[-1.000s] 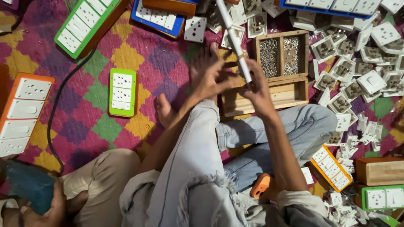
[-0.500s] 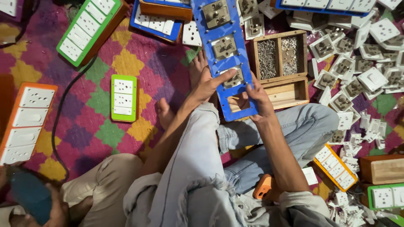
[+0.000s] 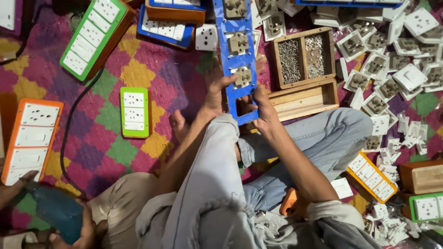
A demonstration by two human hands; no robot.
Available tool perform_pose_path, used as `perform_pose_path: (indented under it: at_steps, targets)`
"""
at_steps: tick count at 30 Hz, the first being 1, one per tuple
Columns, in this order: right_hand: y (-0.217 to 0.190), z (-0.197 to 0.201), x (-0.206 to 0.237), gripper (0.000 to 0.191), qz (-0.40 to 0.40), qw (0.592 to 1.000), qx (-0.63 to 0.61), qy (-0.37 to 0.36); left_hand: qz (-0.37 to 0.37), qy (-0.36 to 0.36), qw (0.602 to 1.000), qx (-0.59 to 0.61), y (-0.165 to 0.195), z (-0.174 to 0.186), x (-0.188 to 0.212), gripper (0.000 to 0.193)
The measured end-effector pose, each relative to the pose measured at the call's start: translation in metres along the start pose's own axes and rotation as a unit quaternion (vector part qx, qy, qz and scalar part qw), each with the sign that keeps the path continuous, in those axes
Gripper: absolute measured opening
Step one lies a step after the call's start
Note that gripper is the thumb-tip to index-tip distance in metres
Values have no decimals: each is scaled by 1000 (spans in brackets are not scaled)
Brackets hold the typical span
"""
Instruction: The person assembles a blue power strip by inserting metal socket components into the housing and securing them with screws. They repeatedly flip the strip to align and tighten the screws, then place the finished unit aside.
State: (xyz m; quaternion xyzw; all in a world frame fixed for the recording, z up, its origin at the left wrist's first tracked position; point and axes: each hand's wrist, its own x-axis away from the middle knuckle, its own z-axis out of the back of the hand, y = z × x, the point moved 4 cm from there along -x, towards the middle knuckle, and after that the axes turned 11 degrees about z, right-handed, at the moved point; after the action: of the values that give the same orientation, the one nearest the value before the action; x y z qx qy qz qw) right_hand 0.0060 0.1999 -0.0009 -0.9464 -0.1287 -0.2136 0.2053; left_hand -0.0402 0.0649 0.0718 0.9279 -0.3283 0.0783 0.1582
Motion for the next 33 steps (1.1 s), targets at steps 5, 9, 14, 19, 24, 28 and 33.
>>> perform_pose_path:
  at_steps: [5, 9, 14, 19, 24, 28, 33]
  targets:
    - [-16, 7, 2, 27, 46, 986, 160, 0, -67, 8, 987, -143, -8, -2, -10, 59]
    - [-43, 34, -3, 20, 125, 864, 488, 12, 3, 71, 991, -110, -27, 26, -21, 56]
    - [-139, 30, -5, 18, 420, 519, 744, 31, -25, 103, 988, -113, -33, 37, -28, 55]
    - [-190, 33, -10, 16, 414, 283, 864, 53, -13, 85, 992, -91, -38, 39, -20, 53]
    - [-161, 27, -24, 12, 426, 299, 852, 55, -51, 101, 984, -136, -19, 54, 6, 53]
    - [-153, 29, -27, 10, 448, 341, 824, 61, -36, 62, 989, -130, -11, 56, 13, 55]
    - [-154, 39, -27, 6, 455, 337, 823, 50, -34, 67, 987, -140, -8, 50, 18, 58]
